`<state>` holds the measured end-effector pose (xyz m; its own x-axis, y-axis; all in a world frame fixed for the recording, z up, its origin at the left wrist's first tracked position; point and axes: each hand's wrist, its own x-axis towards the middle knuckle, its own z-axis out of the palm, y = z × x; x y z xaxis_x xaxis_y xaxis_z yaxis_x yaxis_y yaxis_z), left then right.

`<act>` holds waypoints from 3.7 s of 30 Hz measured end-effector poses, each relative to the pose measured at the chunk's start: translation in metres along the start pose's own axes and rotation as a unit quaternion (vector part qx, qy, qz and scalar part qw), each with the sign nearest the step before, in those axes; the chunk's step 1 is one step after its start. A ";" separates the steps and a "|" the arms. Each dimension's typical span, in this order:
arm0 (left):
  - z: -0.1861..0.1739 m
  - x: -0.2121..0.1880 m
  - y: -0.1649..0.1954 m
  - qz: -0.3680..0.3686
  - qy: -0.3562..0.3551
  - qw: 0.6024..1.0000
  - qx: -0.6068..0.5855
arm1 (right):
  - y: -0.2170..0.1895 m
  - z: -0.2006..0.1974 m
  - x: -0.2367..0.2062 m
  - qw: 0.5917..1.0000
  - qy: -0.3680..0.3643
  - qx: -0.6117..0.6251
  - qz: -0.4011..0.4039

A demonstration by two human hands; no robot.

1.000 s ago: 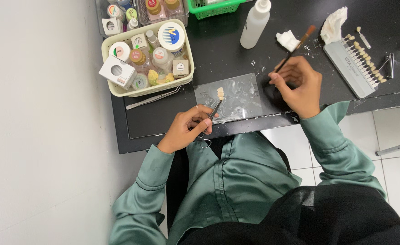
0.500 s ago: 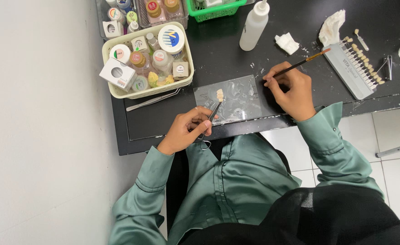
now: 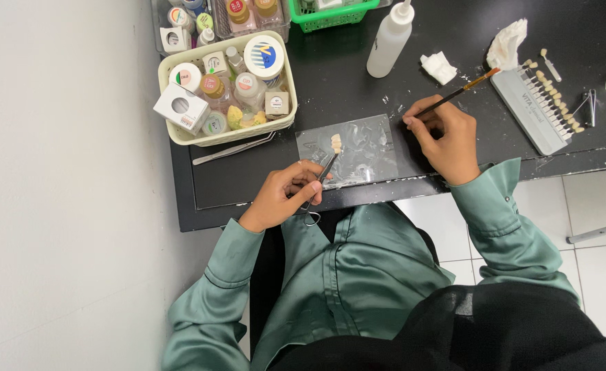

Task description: The person holds a small dental prosthesis with tweezers in one hand and uses a fine brush to apply and shape pale ceramic paste onto it over a glass slab, repeatedly dipping the brush and building up the material, with a VITA shade guide on the bench.

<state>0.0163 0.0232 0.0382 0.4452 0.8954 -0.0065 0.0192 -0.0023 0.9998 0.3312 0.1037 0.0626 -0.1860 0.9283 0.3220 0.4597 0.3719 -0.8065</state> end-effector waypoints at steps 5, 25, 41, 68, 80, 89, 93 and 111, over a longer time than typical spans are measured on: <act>0.000 0.001 0.001 0.004 -0.003 1.000 -0.004 | 0.000 -0.001 0.000 0.999 0.009 -0.030 -0.006; 0.003 0.013 0.008 0.004 -0.004 1.000 0.012 | -0.001 -0.007 0.007 0.999 0.005 -0.046 -0.030; 0.004 0.016 0.005 0.010 -0.008 1.000 -0.005 | 0.000 -0.010 0.008 0.997 -0.007 -0.060 -0.053; -0.007 0.043 -0.005 -0.024 0.016 1.000 -0.010 | 0.025 -0.003 0.032 0.996 0.002 -0.055 -0.067; -0.030 0.076 0.019 -0.036 0.007 0.999 0.012 | 0.028 -0.010 0.074 0.999 -0.002 0.011 -0.043; -0.032 0.074 0.022 -0.036 0.007 0.999 0.020 | 0.022 -0.014 0.075 0.996 0.014 0.011 -0.092; -0.032 0.073 0.020 -0.032 0.009 0.999 0.003 | 0.020 -0.014 0.076 0.997 0.017 -0.022 -0.068; -0.037 0.087 0.007 -0.017 0.001 1.000 0.004 | 0.030 -0.005 0.083 0.997 0.023 -0.043 -0.066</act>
<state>0.0217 0.1176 0.0454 0.4430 0.8956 -0.0402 0.0416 0.0243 0.9988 0.3342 0.1918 0.0680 -0.2113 0.8693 0.4468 0.5066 0.4883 -0.7106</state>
